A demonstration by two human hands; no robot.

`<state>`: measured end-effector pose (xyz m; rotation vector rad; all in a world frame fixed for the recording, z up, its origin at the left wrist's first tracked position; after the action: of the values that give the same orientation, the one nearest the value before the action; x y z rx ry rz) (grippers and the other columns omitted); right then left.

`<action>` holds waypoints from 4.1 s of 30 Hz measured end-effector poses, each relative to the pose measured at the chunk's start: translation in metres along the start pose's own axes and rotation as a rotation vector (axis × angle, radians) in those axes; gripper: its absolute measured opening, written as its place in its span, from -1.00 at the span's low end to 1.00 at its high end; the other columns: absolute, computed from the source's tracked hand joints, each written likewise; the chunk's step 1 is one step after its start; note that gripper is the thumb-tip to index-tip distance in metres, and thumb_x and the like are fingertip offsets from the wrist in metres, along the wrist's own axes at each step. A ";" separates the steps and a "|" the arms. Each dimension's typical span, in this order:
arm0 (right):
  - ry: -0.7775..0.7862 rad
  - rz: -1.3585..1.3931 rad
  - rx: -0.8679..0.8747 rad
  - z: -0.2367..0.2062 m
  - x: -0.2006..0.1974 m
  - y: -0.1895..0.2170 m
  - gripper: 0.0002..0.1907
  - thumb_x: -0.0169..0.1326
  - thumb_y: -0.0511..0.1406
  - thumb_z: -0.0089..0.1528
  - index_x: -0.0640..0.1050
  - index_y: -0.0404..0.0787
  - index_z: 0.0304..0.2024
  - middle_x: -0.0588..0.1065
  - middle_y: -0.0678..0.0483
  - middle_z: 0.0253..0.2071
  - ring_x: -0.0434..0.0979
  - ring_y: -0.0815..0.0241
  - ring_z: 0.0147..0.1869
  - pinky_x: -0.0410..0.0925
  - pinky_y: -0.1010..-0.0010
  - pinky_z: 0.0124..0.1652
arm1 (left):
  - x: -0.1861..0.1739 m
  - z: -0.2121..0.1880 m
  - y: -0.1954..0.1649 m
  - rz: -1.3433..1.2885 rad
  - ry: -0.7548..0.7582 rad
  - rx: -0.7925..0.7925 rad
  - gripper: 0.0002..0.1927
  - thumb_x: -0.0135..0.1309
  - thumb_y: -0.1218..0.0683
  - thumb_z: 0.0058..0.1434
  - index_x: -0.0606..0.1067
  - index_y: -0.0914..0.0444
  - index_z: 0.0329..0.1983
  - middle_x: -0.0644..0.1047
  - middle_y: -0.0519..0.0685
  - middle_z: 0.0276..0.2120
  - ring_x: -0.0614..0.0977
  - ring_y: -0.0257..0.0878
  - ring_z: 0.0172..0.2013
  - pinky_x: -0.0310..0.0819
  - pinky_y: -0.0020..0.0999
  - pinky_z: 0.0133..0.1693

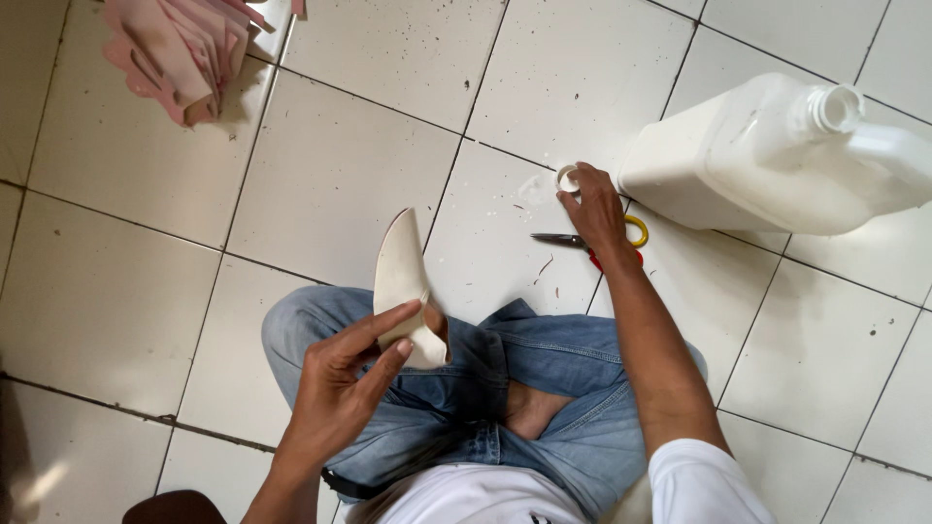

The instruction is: The person sits on the floor and handles a white shoe upper, pressing and shaping it by hand. They open a large plastic jug, dip their finger to apply glue to the shoe part, then pick up a woven trim strip, align it against a box edge, and cut and trim the strip with scissors.

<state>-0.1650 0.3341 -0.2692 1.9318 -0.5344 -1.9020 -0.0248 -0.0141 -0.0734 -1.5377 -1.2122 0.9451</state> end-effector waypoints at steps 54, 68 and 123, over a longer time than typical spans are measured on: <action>-0.191 0.441 -0.569 -0.176 -0.106 0.193 -0.14 -0.49 0.25 0.45 0.67 -0.14 0.09 0.02 -0.11 0.58 -0.07 -0.21 0.72 -0.07 -0.13 0.57 | 0.033 -0.022 -0.032 -0.196 0.191 0.104 -0.30 0.14 0.22 0.33 0.21 0.21 0.52 0.62 0.07 0.07 0.65 -0.23 0.12 0.56 -0.28 0.20; -0.176 0.546 -0.570 -0.174 -0.109 0.181 -0.33 -0.33 0.12 0.49 0.66 -0.15 0.03 0.14 -0.11 0.54 0.07 -0.16 0.66 0.11 0.00 0.54 | 0.030 -0.018 -0.017 -0.184 0.169 0.045 -0.44 0.13 0.22 0.36 0.37 0.23 0.44 0.66 0.12 0.04 0.67 -0.23 0.02 0.63 -0.25 0.09; -0.070 0.686 -0.492 -0.163 -0.113 0.186 -0.17 -0.37 0.34 0.41 0.62 -0.04 0.18 -0.07 -0.12 0.66 -0.14 -0.17 0.71 0.00 -0.06 0.56 | 0.038 -0.021 -0.029 -0.220 0.270 0.088 -0.31 0.14 0.26 0.26 0.29 0.22 0.48 0.53 0.05 0.21 0.57 -0.23 0.17 0.47 -0.25 0.25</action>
<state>-0.0049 0.2327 -0.0739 1.1689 -0.5828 -1.4711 -0.0045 0.0209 -0.0401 -1.3795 -1.1042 0.6166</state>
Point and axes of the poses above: each hand's wrist, its own z-axis towards the middle knuckle, its own x-axis out of the palm, y = z × x, the point moved 4 cm from there along z, towards the middle knuckle
